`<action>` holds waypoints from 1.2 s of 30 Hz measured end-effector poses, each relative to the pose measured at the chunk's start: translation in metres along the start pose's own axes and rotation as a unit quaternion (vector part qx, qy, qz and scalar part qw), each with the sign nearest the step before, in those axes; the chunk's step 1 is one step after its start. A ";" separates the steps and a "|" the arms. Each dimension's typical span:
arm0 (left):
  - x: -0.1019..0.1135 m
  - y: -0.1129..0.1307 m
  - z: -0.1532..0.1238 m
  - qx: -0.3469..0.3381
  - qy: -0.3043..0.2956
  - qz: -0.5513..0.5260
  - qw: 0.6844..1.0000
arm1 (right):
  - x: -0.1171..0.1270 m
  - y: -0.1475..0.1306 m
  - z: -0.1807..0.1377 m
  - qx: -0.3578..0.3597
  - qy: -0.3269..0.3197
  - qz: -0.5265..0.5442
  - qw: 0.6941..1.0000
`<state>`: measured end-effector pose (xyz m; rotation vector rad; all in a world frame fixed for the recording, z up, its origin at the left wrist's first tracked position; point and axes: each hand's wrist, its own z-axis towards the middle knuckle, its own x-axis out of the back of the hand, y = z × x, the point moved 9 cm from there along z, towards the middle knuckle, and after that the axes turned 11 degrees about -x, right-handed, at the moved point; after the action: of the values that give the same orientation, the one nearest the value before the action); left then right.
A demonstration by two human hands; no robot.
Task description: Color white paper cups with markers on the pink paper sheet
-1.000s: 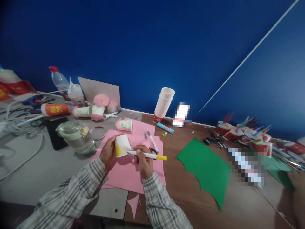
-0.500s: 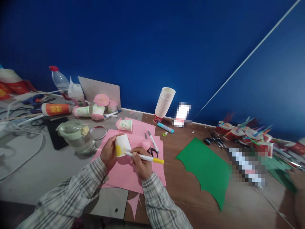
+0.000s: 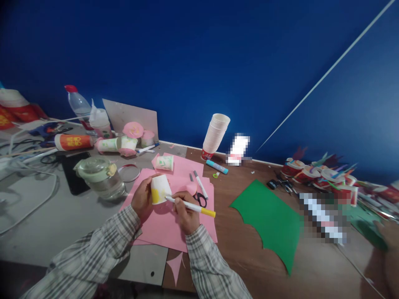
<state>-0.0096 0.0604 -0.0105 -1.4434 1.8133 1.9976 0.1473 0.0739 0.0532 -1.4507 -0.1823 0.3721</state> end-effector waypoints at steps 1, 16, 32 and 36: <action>0.000 0.000 0.000 -0.001 0.000 0.000 1.000 | 0.001 -0.001 0.000 0.002 0.007 0.000 1.000; 0.001 0.004 -0.001 -0.018 0.011 0.012 1.000 | -0.006 -0.005 -0.006 0.038 -0.012 -0.084 0.996; -0.001 0.003 0.000 -0.009 0.008 -0.012 1.000 | 0.003 0.000 -0.002 0.006 0.036 -0.039 0.999; -0.001 0.004 0.000 -0.013 0.012 -0.010 1.000 | 0.003 0.000 -0.001 -0.002 0.039 -0.031 0.999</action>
<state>-0.0118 0.0596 -0.0071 -1.4920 1.7812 2.0099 0.1504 0.0744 0.0524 -1.4570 -0.1651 0.2637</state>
